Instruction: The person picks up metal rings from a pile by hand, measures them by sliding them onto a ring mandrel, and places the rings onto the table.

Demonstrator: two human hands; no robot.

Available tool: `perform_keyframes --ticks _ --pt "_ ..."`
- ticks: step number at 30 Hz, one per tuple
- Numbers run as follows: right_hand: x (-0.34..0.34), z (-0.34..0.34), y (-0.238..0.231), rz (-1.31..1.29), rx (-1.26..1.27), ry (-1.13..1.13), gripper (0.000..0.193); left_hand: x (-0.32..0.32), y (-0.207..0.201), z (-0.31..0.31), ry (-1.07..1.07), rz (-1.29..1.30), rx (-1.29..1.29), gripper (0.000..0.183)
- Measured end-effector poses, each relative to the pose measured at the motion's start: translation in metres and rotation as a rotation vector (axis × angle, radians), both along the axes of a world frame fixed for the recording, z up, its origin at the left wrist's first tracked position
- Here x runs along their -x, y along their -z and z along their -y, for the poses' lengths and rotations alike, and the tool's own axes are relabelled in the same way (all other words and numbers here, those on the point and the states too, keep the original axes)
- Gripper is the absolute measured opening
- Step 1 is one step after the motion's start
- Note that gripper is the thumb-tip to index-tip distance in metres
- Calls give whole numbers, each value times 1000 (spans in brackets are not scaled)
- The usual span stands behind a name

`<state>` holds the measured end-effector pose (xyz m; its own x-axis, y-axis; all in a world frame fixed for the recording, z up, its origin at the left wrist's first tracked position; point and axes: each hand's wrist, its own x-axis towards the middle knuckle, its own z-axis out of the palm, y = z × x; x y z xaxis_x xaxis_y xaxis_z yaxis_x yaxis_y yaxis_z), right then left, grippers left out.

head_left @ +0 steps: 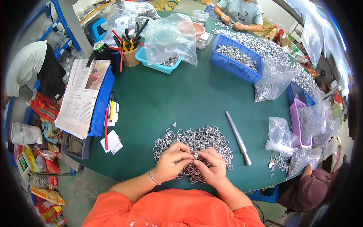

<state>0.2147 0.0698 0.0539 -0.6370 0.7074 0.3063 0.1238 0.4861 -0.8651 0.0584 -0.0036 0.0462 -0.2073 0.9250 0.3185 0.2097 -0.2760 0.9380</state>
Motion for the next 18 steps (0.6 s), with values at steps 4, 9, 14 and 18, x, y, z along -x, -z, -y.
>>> perform_keyframes --ticks 4,9,14,18 --pt "1 -2 1 -3 -166 23 26 0 5 1 55 86 37 10" --pt "1 -4 0 5 -263 1 26 -3 10 2 68 222 118 9" --pt "-2 -2 -3 -41 24 28 21 0 1 -1 44 -19 24 9" --pt "-3 -1 -10 -18 104 -37 19 1 -3 1 14 -161 -26 9"
